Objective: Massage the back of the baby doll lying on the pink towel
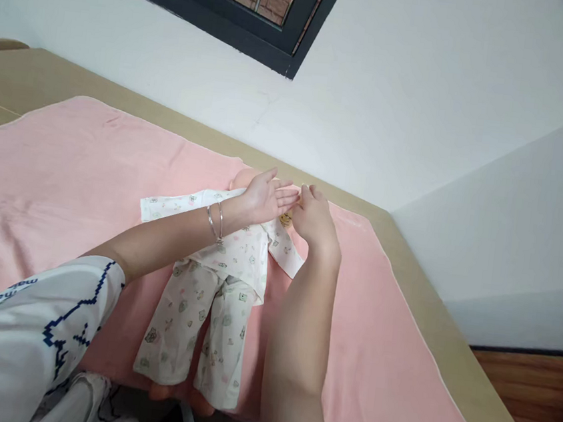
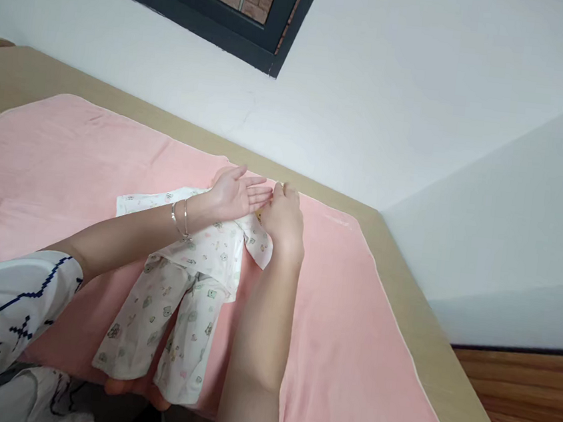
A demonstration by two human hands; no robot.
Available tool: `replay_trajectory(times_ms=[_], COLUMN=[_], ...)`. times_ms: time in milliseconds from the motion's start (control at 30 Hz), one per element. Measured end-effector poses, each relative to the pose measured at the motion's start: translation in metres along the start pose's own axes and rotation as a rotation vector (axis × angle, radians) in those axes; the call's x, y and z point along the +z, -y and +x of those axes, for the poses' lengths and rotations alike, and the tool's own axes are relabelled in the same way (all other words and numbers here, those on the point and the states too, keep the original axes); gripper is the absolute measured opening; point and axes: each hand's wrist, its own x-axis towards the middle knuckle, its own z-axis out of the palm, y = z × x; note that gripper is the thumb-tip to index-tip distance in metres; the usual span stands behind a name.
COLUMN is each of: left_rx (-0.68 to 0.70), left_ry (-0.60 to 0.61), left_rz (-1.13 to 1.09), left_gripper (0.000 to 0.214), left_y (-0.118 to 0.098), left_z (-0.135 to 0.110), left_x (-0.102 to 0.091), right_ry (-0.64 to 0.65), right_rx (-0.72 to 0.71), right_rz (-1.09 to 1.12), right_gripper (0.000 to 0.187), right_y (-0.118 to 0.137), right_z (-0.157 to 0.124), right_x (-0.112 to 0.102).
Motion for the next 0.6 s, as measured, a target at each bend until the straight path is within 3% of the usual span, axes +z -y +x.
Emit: replay_trajectory(times_ms=[100, 200, 333, 433, 600], left_rx=[-0.083, -0.140, -0.118, -0.031, 0.112], left_ry=[0.012, 0.017, 0.052, 0.171, 0.296], left_rz=[-0.088, -0.154, -0.208, -0.207, -0.068], left_gripper=[0.073, 0.071, 0.065, 0.064, 0.068], left_y=[0.010, 0.015, 0.008, -0.009, -0.049], left_z=[-0.024, -0.045, -0.068, -0.083, -0.104], left_x=[-0.013, -0.023, -0.024, -0.020, -0.026], right_ry=[0.067, 0.031, 0.059, 0.140, -0.132], right_rx=[0.118, 0.131, 0.051, -0.058, -0.179], right_rz=[0.033, 0.126, 0.158, 0.107, 0.058], right_gripper=[0.052, 0.049, 0.054, 0.056, 0.061], right_y=[0.015, 0.036, 0.073, 0.104, 0.150], right_z=[-0.006, -0.015, -0.028, -0.037, -0.056], right_x=[-0.010, -0.024, -0.036, -0.031, -0.011])
